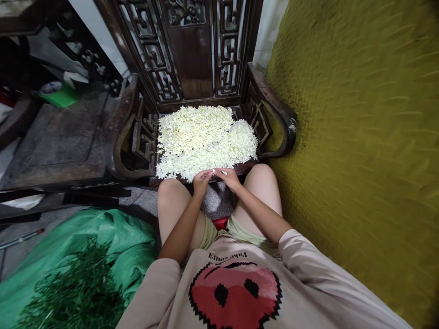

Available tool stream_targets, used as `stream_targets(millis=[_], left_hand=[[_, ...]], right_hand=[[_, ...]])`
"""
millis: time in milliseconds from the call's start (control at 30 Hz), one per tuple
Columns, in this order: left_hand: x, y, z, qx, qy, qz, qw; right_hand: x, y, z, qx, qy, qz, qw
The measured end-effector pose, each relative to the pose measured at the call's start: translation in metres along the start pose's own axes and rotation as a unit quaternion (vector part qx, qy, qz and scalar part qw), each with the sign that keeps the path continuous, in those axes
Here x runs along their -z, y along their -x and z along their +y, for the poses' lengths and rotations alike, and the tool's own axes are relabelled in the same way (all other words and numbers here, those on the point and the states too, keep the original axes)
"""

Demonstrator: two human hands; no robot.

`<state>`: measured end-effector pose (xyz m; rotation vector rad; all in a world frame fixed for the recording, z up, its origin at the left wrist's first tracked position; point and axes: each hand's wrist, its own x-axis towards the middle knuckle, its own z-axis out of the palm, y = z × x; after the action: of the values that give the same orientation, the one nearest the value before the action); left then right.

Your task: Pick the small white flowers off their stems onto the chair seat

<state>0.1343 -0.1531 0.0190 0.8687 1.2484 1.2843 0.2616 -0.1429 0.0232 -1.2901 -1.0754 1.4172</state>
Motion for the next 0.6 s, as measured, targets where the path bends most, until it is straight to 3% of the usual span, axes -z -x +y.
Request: stream_targets(millis=[233,600], left_hand=[[-0.0014,0.0015,0.0041,0.009,-0.008,-0.017,1.000],[0.0003,0.0003,0.0001,-0.044,-0.086,-0.004,0.995]], right_hand=[[0.0011,0.0005,-0.0013,0.018,0.020,0.008,1.000],[0.0008,-0.0006,0.0008,0.036,0.070,0.017,0.997]])
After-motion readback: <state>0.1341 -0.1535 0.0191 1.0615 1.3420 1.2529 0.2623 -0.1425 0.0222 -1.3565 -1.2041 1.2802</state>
